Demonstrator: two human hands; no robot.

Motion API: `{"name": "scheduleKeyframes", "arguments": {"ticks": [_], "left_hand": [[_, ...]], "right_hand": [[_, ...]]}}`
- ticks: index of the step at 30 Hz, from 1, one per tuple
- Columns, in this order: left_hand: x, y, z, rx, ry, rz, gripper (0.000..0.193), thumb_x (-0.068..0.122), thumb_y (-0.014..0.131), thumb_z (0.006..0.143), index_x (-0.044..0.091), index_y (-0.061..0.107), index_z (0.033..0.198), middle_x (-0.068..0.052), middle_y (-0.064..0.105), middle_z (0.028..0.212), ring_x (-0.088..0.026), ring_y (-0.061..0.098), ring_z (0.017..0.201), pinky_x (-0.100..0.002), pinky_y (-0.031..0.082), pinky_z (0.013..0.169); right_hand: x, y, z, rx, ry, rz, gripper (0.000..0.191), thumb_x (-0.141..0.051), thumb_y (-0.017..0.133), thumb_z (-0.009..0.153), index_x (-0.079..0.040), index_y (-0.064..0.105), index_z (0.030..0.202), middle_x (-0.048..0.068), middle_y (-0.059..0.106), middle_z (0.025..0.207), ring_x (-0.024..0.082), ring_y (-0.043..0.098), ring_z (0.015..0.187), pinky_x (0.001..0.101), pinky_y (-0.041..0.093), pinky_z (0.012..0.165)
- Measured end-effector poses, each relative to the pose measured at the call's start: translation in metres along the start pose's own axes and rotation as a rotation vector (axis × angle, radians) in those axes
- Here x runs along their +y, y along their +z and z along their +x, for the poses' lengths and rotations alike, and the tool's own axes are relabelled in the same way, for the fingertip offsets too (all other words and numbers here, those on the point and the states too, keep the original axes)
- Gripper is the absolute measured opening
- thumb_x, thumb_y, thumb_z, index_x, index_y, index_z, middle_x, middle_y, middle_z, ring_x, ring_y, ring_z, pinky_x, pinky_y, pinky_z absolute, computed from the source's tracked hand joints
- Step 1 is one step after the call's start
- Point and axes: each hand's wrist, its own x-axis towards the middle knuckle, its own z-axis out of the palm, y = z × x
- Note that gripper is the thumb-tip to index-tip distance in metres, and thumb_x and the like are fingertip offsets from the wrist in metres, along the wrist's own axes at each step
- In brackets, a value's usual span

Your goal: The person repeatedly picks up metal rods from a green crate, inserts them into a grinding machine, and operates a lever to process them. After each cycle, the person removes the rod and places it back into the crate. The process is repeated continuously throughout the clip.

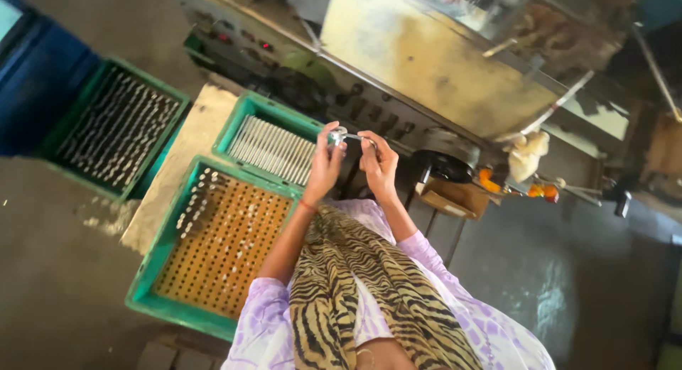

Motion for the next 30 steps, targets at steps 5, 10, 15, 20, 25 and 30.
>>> {"name": "scheduleKeyframes", "arguments": {"ticks": [5,10,15,20,25,30], "left_hand": [[0.010,0.030,0.009,-0.007,-0.224,-0.394,0.038,0.008,0.062,0.105,0.010,0.045,0.139,0.004,0.053,0.077,-0.002,0.044,0.054,-0.019,0.033,0.045],[0.035,0.036,0.007,-0.087,0.580,0.393,0.030,0.020,0.069,0.106,0.009,0.054,0.130,-0.013,0.062,0.099,-0.021,0.062,0.077,-0.034,0.051,0.066],[0.051,0.016,0.018,-0.439,0.838,0.871,0.036,0.027,0.086,0.086,0.009,0.067,0.110,-0.005,0.056,0.066,-0.021,0.056,0.050,-0.034,0.040,0.044],[0.040,0.045,0.030,-0.250,0.358,0.313,0.025,0.023,0.080,0.100,0.009,0.062,0.111,-0.003,0.060,0.084,-0.012,0.057,0.066,-0.026,0.043,0.055],[0.044,0.056,0.050,-0.203,-0.693,-0.262,0.014,0.013,0.075,0.092,0.010,0.062,0.093,0.009,0.046,0.064,-0.002,0.039,0.044,-0.022,0.022,0.037],[0.054,0.076,0.046,-0.172,-0.547,-0.266,0.012,0.012,0.075,0.093,0.011,0.064,0.096,0.008,0.045,0.064,-0.001,0.036,0.045,-0.022,0.022,0.038]], "right_hand": [[-0.009,-0.021,-0.009,0.056,-0.267,-0.388,0.021,-0.017,0.066,0.104,-0.003,0.071,0.118,-0.004,0.049,0.067,0.003,0.039,0.058,0.0221,0.032,0.050],[0.008,-0.053,-0.020,-0.038,0.435,0.385,0.024,-0.032,0.055,0.104,-0.012,0.068,0.108,-0.009,0.038,0.056,0.003,0.032,0.044,0.0227,0.026,0.042],[0.033,-0.089,-0.011,-0.334,0.969,0.686,0.049,-0.051,0.055,0.109,-0.015,0.050,0.077,-0.009,0.028,0.052,0.006,0.022,0.038,0.0262,0.020,0.037],[0.033,-0.085,-0.007,-0.164,0.462,0.621,0.046,-0.051,0.050,0.109,-0.010,0.057,0.088,-0.006,0.042,0.063,0.006,0.033,0.046,0.0240,0.026,0.042],[0.006,-0.097,0.007,-0.118,-0.574,-0.638,0.031,-0.033,0.056,0.112,-0.004,0.060,0.100,0.013,0.062,0.079,0.033,0.064,0.069,0.0418,0.051,0.061],[-0.015,-0.100,0.017,-0.073,-0.607,-0.674,0.025,-0.027,0.063,0.105,-0.003,0.060,0.100,0.014,0.063,0.077,0.038,0.065,0.067,0.0442,0.051,0.059]]}}
